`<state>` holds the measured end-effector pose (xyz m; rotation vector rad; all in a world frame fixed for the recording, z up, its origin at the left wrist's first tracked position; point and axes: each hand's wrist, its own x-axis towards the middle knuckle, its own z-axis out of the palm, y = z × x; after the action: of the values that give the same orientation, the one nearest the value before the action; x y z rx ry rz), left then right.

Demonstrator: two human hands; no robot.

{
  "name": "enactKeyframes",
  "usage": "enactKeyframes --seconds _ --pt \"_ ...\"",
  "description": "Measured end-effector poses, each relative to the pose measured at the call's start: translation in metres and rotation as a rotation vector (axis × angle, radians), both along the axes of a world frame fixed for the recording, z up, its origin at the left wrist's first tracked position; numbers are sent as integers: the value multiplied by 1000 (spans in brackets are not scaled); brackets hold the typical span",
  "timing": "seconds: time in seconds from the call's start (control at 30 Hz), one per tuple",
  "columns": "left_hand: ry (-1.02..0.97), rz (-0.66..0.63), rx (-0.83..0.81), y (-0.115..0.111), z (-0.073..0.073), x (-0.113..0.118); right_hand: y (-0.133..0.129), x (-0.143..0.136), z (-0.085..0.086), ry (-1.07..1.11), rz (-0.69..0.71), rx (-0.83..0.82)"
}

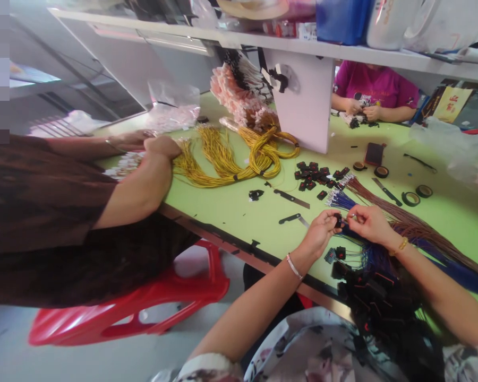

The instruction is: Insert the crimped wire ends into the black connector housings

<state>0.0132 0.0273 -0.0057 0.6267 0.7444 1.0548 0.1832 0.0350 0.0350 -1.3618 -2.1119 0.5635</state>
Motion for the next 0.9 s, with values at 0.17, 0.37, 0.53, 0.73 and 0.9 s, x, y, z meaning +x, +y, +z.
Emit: enactKeyframes --seconds 0.17,0.37,0.53,0.73,0.9 --pt "17 -1 -5 0 -1 -1 -2 0 -2 -58 -4 33" --pt "38 -7 0 1 -2 -2 -2 0 -1 -123 16 67" --pt "86 -11 26 0 -4 0 -3 -2 -4 -192 42 106" --pt "83 10 0 -2 -2 1 -3 -3 -10 -177 50 76" --pt "119 25 0 0 -3 2 -2 -7 -13 -111 64 37"
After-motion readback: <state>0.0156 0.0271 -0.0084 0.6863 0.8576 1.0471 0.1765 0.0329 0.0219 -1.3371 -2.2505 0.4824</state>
